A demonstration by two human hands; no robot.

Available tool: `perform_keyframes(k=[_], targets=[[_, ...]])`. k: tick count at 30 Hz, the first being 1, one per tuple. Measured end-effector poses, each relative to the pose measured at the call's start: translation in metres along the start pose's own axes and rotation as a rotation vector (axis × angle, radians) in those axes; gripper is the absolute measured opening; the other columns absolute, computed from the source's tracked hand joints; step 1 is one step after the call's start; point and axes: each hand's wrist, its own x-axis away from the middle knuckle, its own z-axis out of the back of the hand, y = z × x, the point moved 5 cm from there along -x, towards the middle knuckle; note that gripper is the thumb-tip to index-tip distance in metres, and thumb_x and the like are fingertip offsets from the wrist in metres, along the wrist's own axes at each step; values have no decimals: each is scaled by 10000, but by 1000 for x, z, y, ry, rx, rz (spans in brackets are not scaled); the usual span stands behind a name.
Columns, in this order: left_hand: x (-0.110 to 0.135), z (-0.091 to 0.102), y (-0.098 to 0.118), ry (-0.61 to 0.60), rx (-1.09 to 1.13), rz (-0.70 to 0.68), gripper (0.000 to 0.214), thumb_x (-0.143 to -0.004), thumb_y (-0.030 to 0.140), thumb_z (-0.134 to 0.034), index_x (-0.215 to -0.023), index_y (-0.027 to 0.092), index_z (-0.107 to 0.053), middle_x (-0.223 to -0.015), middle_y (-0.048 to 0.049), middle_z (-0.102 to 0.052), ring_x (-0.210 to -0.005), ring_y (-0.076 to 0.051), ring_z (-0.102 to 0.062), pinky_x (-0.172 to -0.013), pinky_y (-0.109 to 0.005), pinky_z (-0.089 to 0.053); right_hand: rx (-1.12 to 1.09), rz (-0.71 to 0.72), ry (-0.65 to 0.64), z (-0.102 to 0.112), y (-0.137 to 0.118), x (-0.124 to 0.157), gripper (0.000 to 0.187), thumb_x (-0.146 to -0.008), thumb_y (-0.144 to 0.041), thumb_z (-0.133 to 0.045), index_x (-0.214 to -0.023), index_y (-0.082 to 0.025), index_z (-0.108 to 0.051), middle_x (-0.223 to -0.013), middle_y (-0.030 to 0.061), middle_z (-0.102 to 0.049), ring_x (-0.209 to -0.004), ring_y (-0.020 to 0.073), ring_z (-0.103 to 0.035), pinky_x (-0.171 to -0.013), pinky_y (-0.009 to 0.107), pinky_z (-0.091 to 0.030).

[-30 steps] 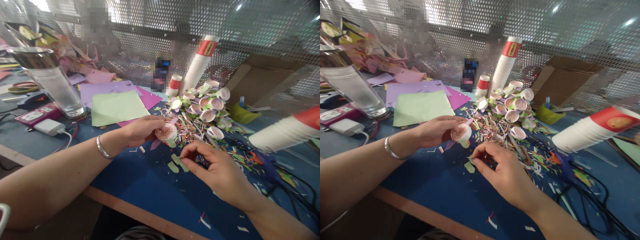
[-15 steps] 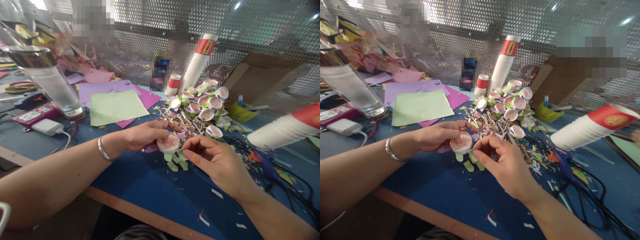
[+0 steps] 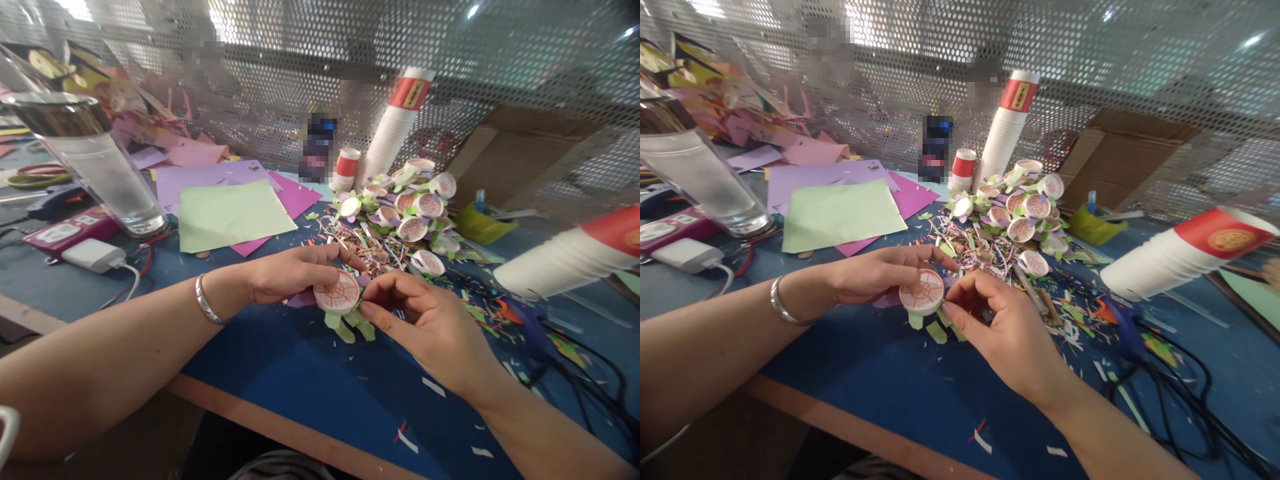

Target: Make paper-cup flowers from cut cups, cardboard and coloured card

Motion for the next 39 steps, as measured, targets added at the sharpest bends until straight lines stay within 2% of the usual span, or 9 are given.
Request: perform_keyframes(k=[3,8,12,15,19,21,23,32,39], targets=[[0,-2,2,-12,26,-12,354,-841,177,-602,-1191,160,-554,-732,33,-622,-534,-70,-485,-461,-183,-320,38,34,34,1,-2,2,91,-923,-303,-685,-886,-222,-662,-769,-27,-656,-667,96,-609,-606,200,-490],[1,-3,4,-21,11,-39,368,-854,143,-579,-1219,146,-540,-649,76,-585,-431,-44,-367,-415,-182,-273,83,60,47,1,-3,4,86,-931,-296,-671,-880,-228,-662,-773,-28,-664,-675,101,-622,-605,206,-499],[2,-1,5,13,-3,-47,411,-852,147,-594,-1257,154,-521,-682,72,-606,-438,-44,-392,-424,-185,-294,142,93,108,3,-6,6,53,-932,-278,-675,-894,-243,-661,-791,-37,-678,-683,100,-630,-601,205,-501],[1,1,5,44,1,-56,431,-852,142,-599,-1275,168,-518,-689,71,-607,-461,-52,-435,-443,-186,-333,229,135,200,7,-9,10,31,-926,-268,-691,-936,-251,-668,-834,-34,-691,-689,106,-638,-598,223,-501],[-1,5,5,113,44,-102,461,-813,138,-649,-1258,171,-534,-808,23,-664,-607,-80,-572,-523,-184,-428,393,326,314,7,-16,17,115,-942,-221,-668,-1055,-223,-687,-1064,37,-705,-945,164,-680,-842,308,-542],[-2,7,6,128,53,-120,470,-806,143,-664,-1256,174,-531,-815,17,-663,-584,-82,-564,-510,-196,-429,466,416,330,5,-19,19,176,-949,-185,-651,-1120,-195,-689,-1143,76,-693,-1084,197,-661,-964,354,-519],[-2,8,7,135,59,-135,473,-808,150,-674,-1255,176,-523,-808,17,-660,-562,-86,-559,-494,-208,-423,517,470,339,3,-21,22,237,-944,-153,-651,-1178,-169,-682,-1171,98,-686,-1132,209,-650,-1019,373,-500],[-2,9,6,134,158,-168,524,-791,132,-755,-1257,155,-515,-808,10,-687,-691,-109,-652,-632,-223,-503,689,581,362,0,-28,27,397,-917,-86,-647,-1313,-104,-647,-1193,142,-678,-1115,250,-646,-1016,418,-514],[-2,10,3,138,216,-128,497,-786,121,-779,-1212,175,-528,-830,1,-701,-710,-125,-672,-649,-242,-514,735,562,349,-1,-27,26,458,-916,-80,-640,-1371,-114,-609,-1230,159,-670,-1127,284,-638,-1008,479,-522]])
